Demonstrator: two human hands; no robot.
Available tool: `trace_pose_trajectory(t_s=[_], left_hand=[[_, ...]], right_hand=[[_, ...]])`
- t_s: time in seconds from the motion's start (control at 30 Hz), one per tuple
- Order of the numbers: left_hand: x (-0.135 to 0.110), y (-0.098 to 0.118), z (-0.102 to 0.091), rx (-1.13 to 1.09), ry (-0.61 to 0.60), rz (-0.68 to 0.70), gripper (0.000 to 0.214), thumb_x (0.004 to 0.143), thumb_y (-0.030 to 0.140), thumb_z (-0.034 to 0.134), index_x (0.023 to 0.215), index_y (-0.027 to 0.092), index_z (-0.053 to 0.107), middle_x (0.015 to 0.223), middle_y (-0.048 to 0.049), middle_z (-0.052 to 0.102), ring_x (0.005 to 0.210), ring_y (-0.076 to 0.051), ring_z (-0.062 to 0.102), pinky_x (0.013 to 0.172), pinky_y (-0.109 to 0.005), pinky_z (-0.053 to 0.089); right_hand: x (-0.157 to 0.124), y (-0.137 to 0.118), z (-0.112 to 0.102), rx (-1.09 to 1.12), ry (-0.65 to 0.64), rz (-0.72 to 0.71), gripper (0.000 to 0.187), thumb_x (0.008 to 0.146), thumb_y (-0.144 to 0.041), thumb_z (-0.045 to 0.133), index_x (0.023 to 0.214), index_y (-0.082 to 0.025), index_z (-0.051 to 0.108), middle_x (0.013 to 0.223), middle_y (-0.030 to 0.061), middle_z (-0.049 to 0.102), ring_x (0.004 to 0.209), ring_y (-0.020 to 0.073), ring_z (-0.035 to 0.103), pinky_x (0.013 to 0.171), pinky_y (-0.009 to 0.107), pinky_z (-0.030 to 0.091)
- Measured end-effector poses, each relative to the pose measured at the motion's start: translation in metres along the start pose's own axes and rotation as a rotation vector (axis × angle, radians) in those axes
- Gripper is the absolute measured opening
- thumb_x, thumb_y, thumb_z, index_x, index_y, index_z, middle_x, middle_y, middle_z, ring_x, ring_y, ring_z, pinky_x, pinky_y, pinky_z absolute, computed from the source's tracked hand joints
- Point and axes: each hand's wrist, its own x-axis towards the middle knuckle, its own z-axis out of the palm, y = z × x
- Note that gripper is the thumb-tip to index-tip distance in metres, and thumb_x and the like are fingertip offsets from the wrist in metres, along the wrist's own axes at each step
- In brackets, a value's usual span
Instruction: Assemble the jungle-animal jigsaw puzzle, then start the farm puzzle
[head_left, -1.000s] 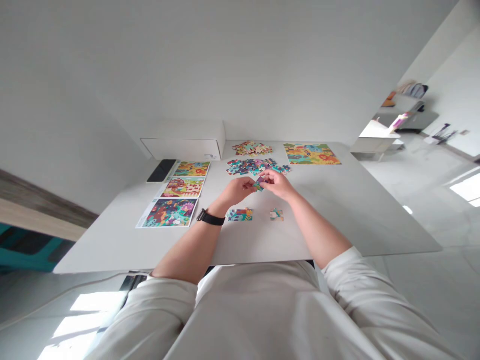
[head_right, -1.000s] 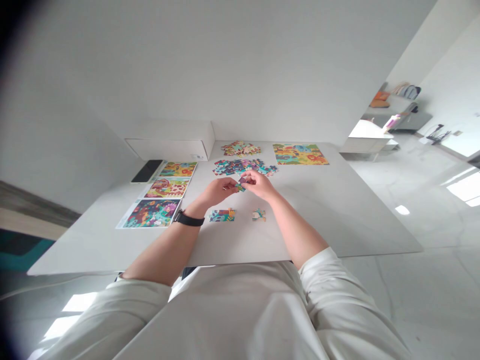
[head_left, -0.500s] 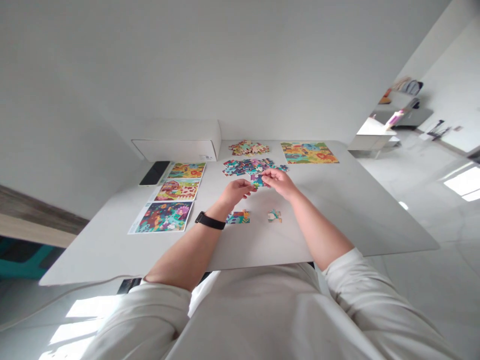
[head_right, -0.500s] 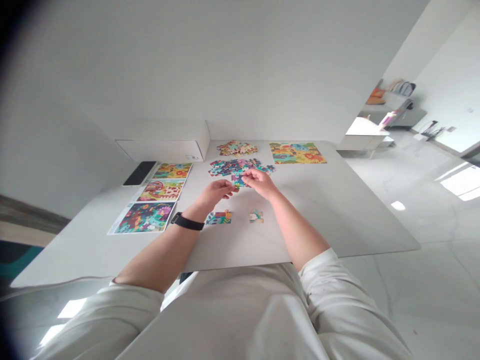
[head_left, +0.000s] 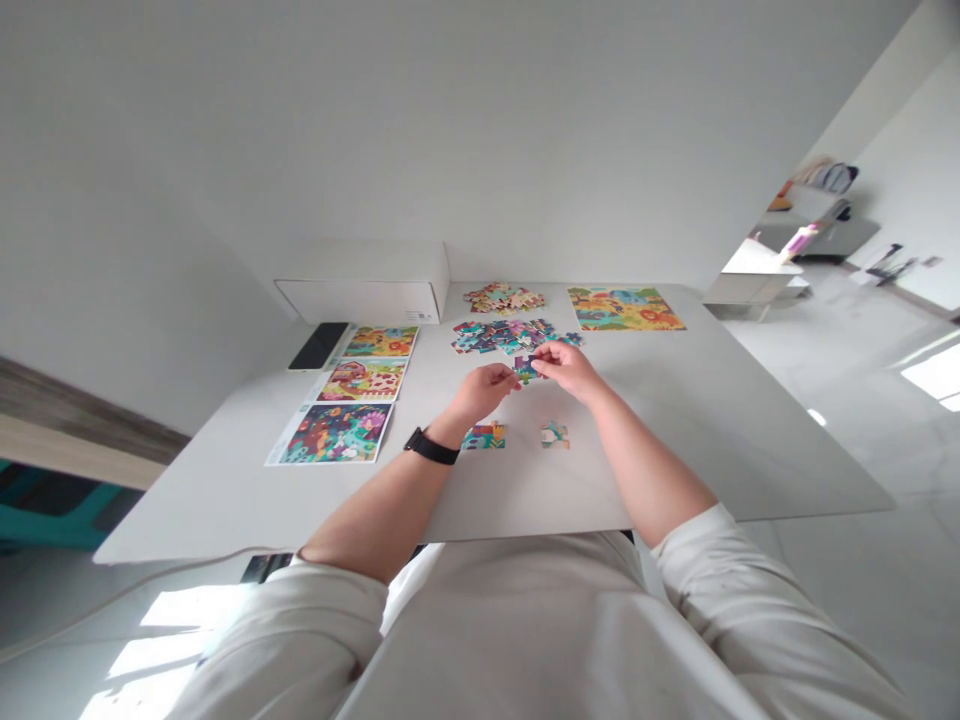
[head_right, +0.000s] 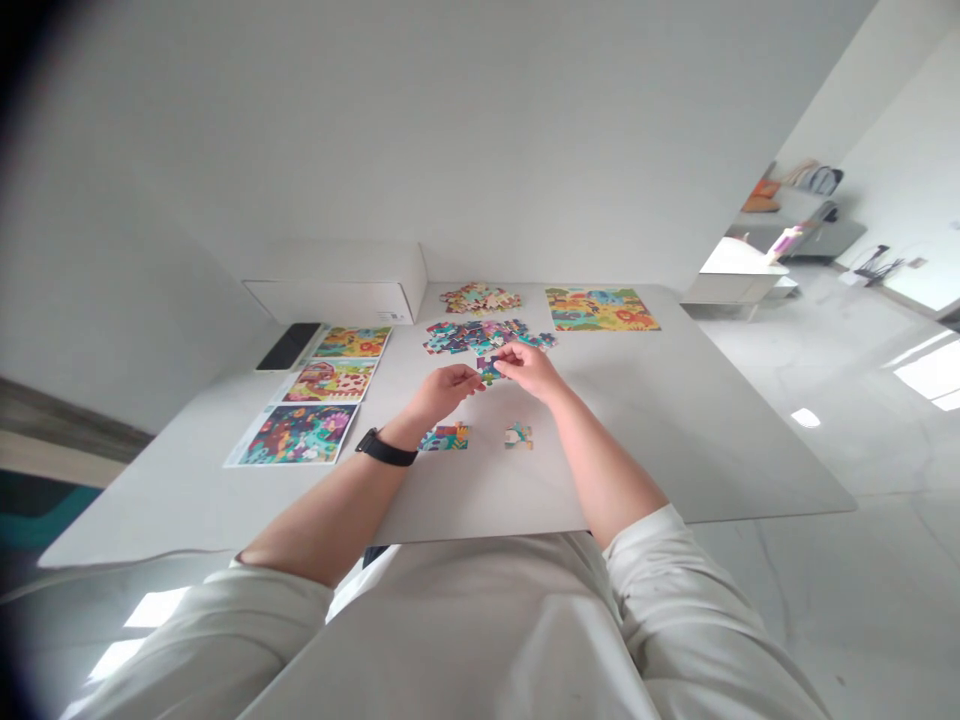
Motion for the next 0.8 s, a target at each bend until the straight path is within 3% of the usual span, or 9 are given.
trace_pose_trajectory(t_s=[0.3, 0.43, 0.5, 0.67, 0.8], left_hand=[[-0.002, 0.004, 0.002, 0.086, -0.033, 0.088, 0.035, 0.092, 0.05, 0.063, 0.086, 0.018, 0.076, 0.081, -0.0046, 0.078, 0.07, -0.015, 0.065, 0.069, -0.026, 0.048], [-0.006, 0.009, 0.004, 0.093, -0.08, 0.135, 0.037, 0.094, 0.05, 0.062, 0.1, 0.019, 0.081, 0.093, -0.0055, 0.082, 0.084, -0.018, 0.072, 0.079, -0.027, 0.054], [-0.008, 0.01, 0.007, 0.118, -0.097, 0.159, 0.036, 0.093, 0.047, 0.063, 0.109, 0.02, 0.081, 0.099, -0.0059, 0.082, 0.088, -0.019, 0.073, 0.083, -0.028, 0.056], [-0.018, 0.013, 0.021, 0.306, -0.216, 0.255, 0.033, 0.093, 0.041, 0.064, 0.114, 0.023, 0.081, 0.11, -0.0059, 0.081, 0.093, -0.02, 0.074, 0.09, -0.031, 0.057], [-0.027, 0.014, 0.034, 0.457, -0.316, 0.363, 0.035, 0.091, 0.043, 0.07, 0.12, 0.026, 0.079, 0.12, -0.0075, 0.078, 0.106, -0.025, 0.072, 0.1, -0.036, 0.055]], right_hand=[[-0.003, -0.008, -0.011, 0.0, -0.069, -0.003, 0.037, 0.073, -0.041, 0.081, 0.102, -0.02, 0.07, 0.084, 0.0, 0.069, 0.077, 0.0156, 0.064, 0.072, 0.029, 0.053], [-0.01, -0.024, -0.042, -0.071, -0.177, 0.035, 0.034, 0.074, -0.038, 0.082, 0.1, -0.019, 0.072, 0.081, 0.0007, 0.069, 0.075, 0.0156, 0.063, 0.074, 0.03, 0.054], [-0.015, -0.03, -0.063, -0.11, -0.146, 0.059, 0.032, 0.076, -0.037, 0.083, 0.099, -0.019, 0.071, 0.081, 0.001, 0.069, 0.076, 0.0157, 0.064, 0.074, 0.029, 0.054], [-0.028, -0.027, -0.107, -0.244, -0.052, 0.275, 0.024, 0.079, -0.033, 0.085, 0.09, -0.018, 0.069, 0.077, 0.0017, 0.07, 0.067, 0.0131, 0.061, 0.067, 0.026, 0.052], [-0.035, -0.018, -0.115, -0.317, -0.132, 0.498, 0.024, 0.077, -0.028, 0.089, 0.084, -0.017, 0.069, 0.072, 0.0015, 0.071, 0.06, 0.0118, 0.06, 0.061, 0.024, 0.051]])
